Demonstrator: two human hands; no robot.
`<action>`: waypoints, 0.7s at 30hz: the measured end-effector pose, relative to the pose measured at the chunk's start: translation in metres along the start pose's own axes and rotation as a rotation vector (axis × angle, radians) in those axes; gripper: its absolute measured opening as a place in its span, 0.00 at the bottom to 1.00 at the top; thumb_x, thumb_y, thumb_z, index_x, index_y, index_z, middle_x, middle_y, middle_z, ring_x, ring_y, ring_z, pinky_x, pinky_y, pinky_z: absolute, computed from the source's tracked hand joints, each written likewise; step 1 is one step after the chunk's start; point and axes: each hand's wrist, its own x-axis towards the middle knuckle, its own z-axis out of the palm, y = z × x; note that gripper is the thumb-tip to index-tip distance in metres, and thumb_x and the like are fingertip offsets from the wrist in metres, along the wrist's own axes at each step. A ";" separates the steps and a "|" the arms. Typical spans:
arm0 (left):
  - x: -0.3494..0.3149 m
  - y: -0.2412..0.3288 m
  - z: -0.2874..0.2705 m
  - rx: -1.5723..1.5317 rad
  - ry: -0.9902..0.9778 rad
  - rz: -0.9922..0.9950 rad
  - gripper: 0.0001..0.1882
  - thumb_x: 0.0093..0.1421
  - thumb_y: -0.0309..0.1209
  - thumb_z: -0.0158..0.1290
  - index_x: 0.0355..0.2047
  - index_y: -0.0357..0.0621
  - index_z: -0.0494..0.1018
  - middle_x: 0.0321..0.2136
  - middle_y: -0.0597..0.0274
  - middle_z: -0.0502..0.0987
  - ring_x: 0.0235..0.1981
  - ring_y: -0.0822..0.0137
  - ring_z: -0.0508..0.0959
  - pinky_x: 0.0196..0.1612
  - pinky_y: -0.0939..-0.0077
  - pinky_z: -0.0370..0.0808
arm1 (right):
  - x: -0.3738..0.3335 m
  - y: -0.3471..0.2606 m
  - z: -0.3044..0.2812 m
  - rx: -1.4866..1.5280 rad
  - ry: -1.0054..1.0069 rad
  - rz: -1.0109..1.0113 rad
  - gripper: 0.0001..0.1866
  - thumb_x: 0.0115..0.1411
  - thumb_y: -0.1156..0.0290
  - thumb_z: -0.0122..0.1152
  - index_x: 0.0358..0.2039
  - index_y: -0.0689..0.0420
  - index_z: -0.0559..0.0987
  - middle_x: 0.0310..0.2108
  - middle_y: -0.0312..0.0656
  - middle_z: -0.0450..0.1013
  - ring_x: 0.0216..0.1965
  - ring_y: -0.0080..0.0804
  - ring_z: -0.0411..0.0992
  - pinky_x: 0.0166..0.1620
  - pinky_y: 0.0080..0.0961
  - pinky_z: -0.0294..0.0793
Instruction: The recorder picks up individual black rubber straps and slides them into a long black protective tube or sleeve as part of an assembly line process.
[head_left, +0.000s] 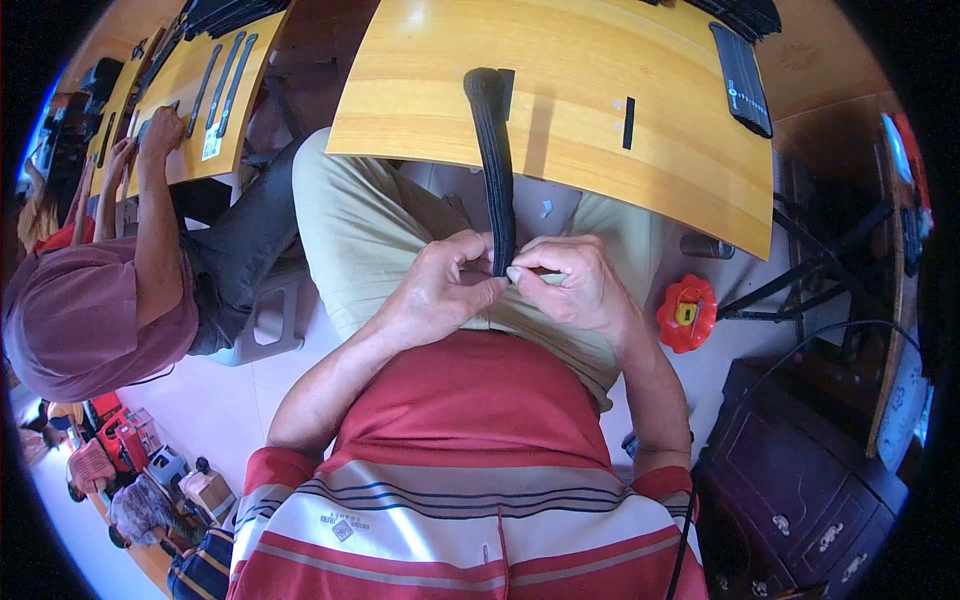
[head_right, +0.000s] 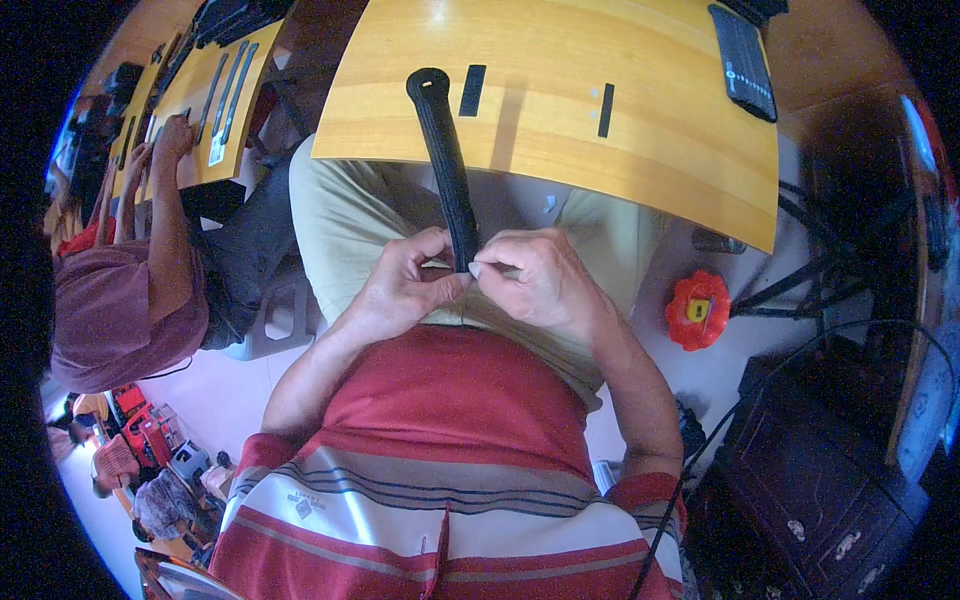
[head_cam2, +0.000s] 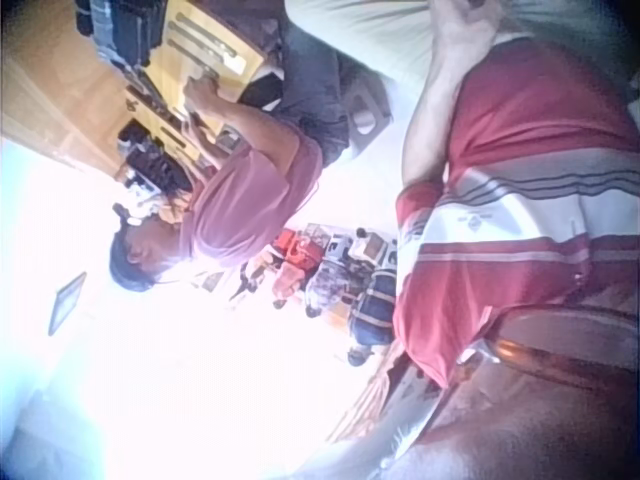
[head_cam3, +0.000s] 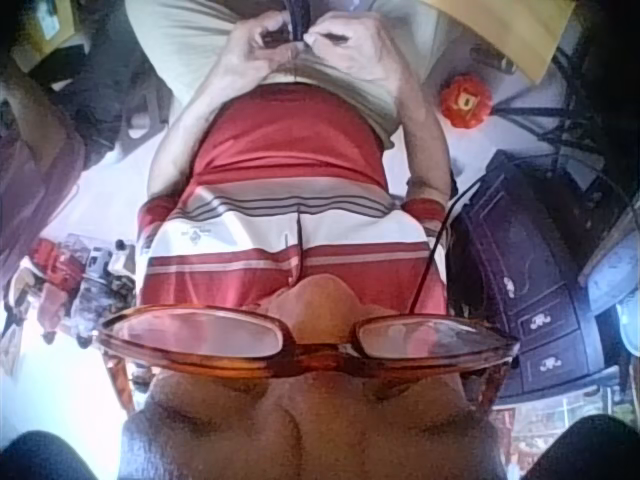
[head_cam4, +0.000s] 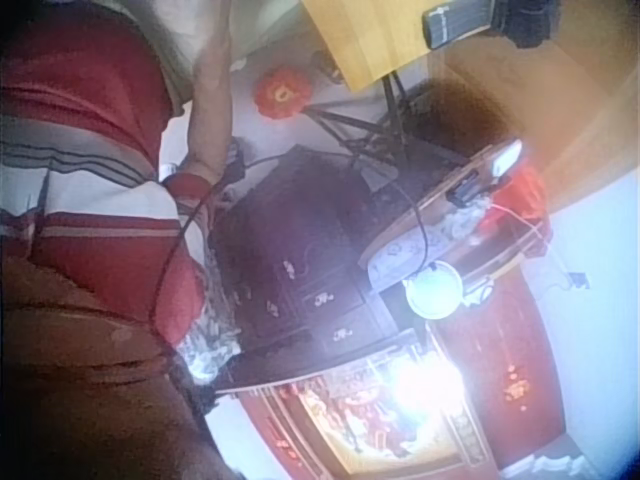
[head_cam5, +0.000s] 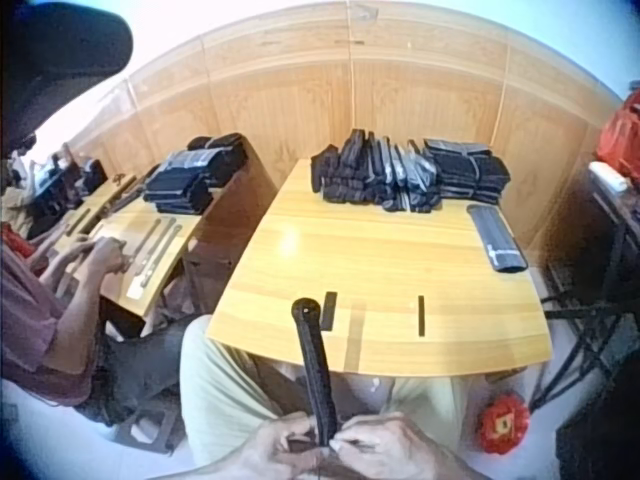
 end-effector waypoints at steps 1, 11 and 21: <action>0.000 -0.001 0.000 -0.002 0.006 -0.018 0.15 0.60 0.19 0.59 0.48 0.37 0.75 0.36 0.66 0.74 0.39 0.76 0.74 0.40 0.81 0.75 | -0.001 0.002 0.002 -0.017 0.015 -0.020 0.04 0.53 0.77 0.64 0.29 0.63 0.82 0.27 0.49 0.79 0.28 0.44 0.80 0.32 0.31 0.78; -0.001 0.003 0.003 0.119 0.045 0.031 0.16 0.57 0.21 0.61 0.47 0.36 0.76 0.33 0.61 0.74 0.37 0.71 0.74 0.42 0.75 0.72 | -0.006 0.007 0.011 0.097 0.076 0.150 0.03 0.51 0.79 0.66 0.27 0.65 0.81 0.22 0.41 0.79 0.25 0.20 0.77 0.31 0.20 0.76; -0.001 0.000 0.007 0.095 0.100 0.039 0.18 0.55 0.20 0.62 0.48 0.36 0.75 0.33 0.58 0.74 0.36 0.68 0.74 0.42 0.74 0.72 | -0.009 0.016 0.020 0.167 0.110 0.216 0.04 0.51 0.81 0.67 0.27 0.64 0.80 0.23 0.37 0.78 0.26 0.16 0.75 0.30 0.18 0.74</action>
